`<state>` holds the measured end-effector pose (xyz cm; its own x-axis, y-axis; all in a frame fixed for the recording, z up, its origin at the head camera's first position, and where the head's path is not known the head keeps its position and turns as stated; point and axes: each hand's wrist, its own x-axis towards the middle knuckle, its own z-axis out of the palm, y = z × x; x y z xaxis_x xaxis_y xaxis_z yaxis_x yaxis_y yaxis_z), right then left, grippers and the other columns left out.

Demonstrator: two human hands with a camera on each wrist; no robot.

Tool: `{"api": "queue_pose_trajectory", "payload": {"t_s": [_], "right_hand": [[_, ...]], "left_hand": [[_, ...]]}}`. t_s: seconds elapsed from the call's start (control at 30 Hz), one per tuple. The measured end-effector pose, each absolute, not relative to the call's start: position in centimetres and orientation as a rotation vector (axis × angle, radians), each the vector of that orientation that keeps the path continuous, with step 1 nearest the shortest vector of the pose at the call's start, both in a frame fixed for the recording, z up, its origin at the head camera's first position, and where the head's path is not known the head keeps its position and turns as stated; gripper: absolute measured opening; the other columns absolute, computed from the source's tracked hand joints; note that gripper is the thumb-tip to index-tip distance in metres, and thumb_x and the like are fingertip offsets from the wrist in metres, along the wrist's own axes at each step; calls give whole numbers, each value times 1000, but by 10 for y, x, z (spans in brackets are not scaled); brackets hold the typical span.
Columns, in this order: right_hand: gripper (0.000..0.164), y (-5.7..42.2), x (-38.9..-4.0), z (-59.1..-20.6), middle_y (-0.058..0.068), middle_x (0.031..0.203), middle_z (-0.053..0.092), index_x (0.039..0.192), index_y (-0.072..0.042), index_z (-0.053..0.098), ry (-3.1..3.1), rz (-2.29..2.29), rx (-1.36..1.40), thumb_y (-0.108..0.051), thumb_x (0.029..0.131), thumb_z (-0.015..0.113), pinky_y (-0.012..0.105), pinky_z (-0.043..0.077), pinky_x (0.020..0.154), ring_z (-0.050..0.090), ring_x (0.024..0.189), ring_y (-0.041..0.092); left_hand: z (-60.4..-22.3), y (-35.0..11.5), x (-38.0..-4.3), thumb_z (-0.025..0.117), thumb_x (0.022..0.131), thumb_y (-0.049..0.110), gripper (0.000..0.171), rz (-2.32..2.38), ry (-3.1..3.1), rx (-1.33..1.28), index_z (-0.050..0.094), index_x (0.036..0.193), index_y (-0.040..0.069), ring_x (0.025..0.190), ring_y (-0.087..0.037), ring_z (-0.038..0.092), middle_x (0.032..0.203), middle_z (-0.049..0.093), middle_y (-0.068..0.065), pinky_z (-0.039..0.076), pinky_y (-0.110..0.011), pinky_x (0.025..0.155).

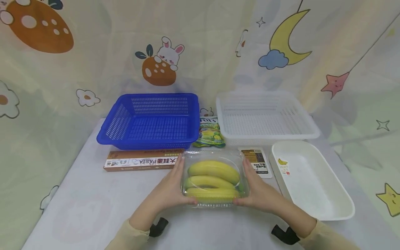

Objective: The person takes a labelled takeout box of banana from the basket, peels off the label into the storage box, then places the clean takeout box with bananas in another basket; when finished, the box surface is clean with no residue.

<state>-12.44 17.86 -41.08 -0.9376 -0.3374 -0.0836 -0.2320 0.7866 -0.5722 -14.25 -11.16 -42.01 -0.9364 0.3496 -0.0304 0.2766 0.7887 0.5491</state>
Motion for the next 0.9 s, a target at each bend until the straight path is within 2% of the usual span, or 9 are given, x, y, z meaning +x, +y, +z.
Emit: {"api": "queue_pose_trajectory", "payload": {"t_s": [0.17, 0.43, 0.6, 0.9], "right_hand": [[136, 179, -123, -416, 23, 150, -8, 145, -3, -8, 2812, -849, -462, -56, 54, 78, 59, 24, 103, 9, 136, 45], [133, 180, -122, -427, 25, 150, -1, 145, -3, -4, 2851, -912, -470, -50, 54, 81, 62, 21, 103, 8, 135, 46], [129, 180, -121, -430, 24, 151, 1, 146, -3, 0, 2857, -997, -469, -47, 56, 81, 64, 22, 100, 10, 134, 48], [126, 177, -116, -440, 26, 150, 0, 146, -2, 2, 2850, -1156, -497, -43, 57, 82, 66, 22, 98, 11, 132, 51]], "left_hand": [[-427, -114, -143, 78, 44, 63, 142, 883, 2835, 515, -6, 146, 13, 135, -37, 23, 154, -2, -8, 29, -53, 104], [-433, -115, -141, 81, 40, 61, 146, 907, 2841, 494, -6, 146, 10, 137, -28, 22, 153, 6, -7, 26, -44, 109], [-435, -114, -141, 82, 42, 59, 145, 934, 2842, 495, -7, 146, 11, 136, -30, 24, 152, 8, -8, 27, -46, 107], [-438, -115, -137, 83, 49, 50, 138, 1053, 2774, 490, -9, 146, 13, 138, -30, 18, 153, 4, -10, 24, -48, 108]]}}
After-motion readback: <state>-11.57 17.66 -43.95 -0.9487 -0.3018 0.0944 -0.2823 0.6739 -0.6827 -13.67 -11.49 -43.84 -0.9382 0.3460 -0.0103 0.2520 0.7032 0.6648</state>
